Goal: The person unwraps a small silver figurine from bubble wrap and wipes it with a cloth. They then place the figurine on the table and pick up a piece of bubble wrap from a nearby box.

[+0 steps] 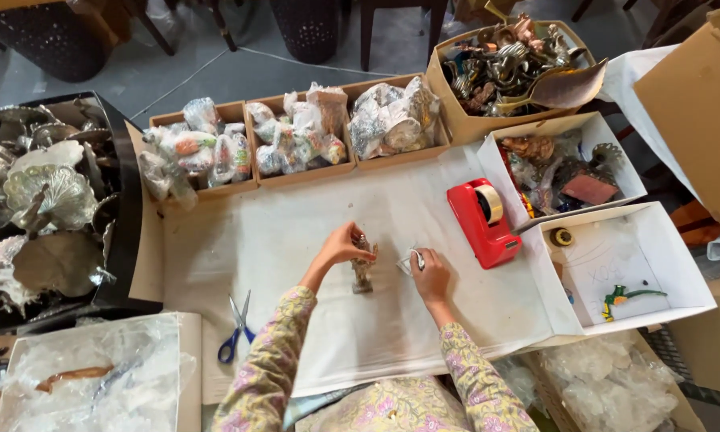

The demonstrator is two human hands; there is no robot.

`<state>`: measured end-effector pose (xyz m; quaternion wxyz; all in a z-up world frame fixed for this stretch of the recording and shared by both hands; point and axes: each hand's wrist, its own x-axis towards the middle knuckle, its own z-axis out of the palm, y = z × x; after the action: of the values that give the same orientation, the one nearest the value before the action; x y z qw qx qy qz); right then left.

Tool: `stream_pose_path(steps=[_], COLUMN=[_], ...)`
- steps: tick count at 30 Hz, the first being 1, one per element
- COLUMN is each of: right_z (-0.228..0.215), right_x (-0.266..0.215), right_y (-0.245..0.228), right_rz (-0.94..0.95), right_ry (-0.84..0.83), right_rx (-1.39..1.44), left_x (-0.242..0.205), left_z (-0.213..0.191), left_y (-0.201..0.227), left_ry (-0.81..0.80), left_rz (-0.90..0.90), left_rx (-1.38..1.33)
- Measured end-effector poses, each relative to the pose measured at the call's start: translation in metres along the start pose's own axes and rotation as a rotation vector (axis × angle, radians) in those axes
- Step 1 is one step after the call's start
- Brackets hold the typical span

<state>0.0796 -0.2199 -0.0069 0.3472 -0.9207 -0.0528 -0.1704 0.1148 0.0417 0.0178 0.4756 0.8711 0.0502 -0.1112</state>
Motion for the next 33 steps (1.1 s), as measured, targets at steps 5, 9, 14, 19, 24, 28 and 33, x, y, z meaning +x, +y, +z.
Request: stream_pose_path(steps=[5, 9, 14, 19, 24, 28, 33], right_z=[-0.003, -0.003, 0.002, 0.003, 0.027, 0.060, 0.067], right_x=[0.002, 0.001, 0.000, -0.004, 0.000, -0.012, -0.013], right_y=[-0.003, -0.006, -0.003, 0.001, -0.006, -0.054, -0.116], right_rz=[-0.023, -0.007, -0.015, -0.020, 0.127, 0.341, 0.122], right_ry=[0.015, 0.015, 0.027, 0.022, 0.163, 0.127, 0.042], right_rx=[0.008, 0.011, 0.006, -0.011, 0.112, 0.361, 0.461], left_x=[-0.028, -0.030, -0.024, -0.023, -0.022, -0.026, -0.023], left_z=[-0.045, -0.051, -0.047, -0.056, -0.057, -0.036, -0.035], left_y=[0.050, 0.049, 0.039, 0.037, 0.034, 0.037, 0.046], left_ry=[0.054, 0.269, 0.337, 0.242, 0.199, 0.173, 0.211], left_rz=[0.184, 0.222, 0.265, 0.216, 0.123, 0.182, 0.120], left_rx=[0.029, 0.023, 0.034, 0.121, -0.103, -0.045, 0.009])
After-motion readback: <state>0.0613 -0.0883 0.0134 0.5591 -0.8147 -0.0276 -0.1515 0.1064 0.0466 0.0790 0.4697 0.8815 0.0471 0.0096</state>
